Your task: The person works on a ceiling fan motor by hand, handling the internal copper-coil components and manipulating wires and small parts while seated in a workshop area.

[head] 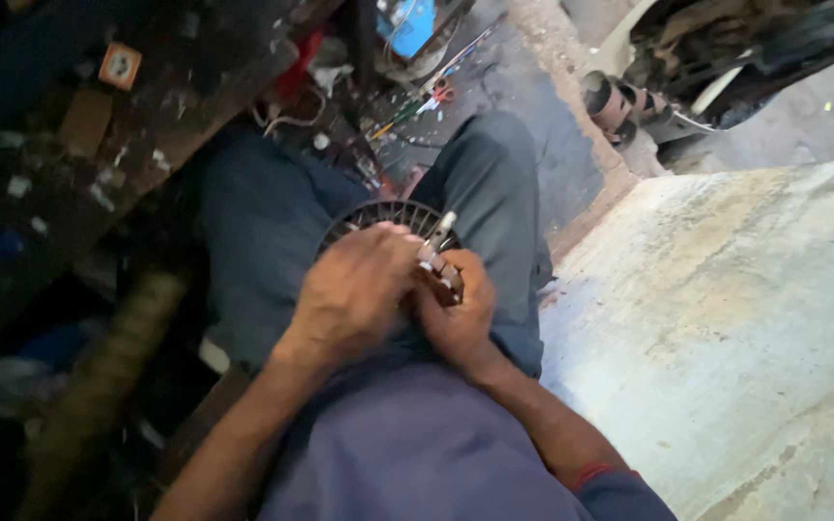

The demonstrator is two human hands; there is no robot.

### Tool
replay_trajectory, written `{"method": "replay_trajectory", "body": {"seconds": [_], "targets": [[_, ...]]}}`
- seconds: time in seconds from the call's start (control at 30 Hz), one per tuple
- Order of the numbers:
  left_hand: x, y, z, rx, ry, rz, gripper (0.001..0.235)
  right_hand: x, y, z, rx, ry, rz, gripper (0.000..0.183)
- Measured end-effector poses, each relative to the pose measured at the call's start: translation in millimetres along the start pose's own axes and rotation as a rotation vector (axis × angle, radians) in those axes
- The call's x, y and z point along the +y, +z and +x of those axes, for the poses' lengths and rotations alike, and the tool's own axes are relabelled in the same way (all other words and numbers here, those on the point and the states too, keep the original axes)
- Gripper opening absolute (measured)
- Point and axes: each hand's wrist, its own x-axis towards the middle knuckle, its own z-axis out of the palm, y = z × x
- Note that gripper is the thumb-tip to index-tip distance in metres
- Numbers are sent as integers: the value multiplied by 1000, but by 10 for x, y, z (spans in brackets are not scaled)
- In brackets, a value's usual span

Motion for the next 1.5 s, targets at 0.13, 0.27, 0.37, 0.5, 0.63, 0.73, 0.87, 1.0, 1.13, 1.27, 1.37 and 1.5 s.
{"method": "replay_trajectory", "body": {"seconds": [0.13, 0.27, 0.37, 0.5, 0.63, 0.73, 0.87, 1.0, 1.13, 1.27, 1.37, 1.5], "targets": [[-19, 38, 10, -17, 141, 79, 43, -9, -19, 25, -2, -31, -41, 35], [-235, 28, -126, 23, -169, -79, 35, -63, -4, 44, 5, 33, -57, 35], [-269, 69, -156, 89, -252, -124, 31, -83, 7, 61, 13, -45, -19, 34], [-22, 148, -24, 102, -106, -90, 35, -83, -25, 70, -8, -47, -19, 35], [18, 137, -18, 74, -103, -50, 33, -86, -21, 89, 8, -129, -56, 35], [-133, 101, -90, 112, -302, -69, 27, -81, -5, 74, -2, -24, -20, 33], [17, 212, -55, 176, -271, -187, 30, -63, -15, 33, -29, 71, 13, 31], [176, 217, 43, 68, -42, -57, 32, -28, -38, 57, -13, -157, -84, 31], [-80, 32, -54, 97, -194, 47, 26, -46, -24, 60, -6, -10, -24, 34], [-41, 149, -81, 153, -274, -61, 25, -92, -24, 35, 7, -82, -60, 34], [192, 258, -30, 37, -65, -86, 22, -38, -22, 50, 15, -136, -104, 37], [77, 187, -18, 61, 67, 75, 29, -15, -43, 48, -2, -153, -59, 34]]}}
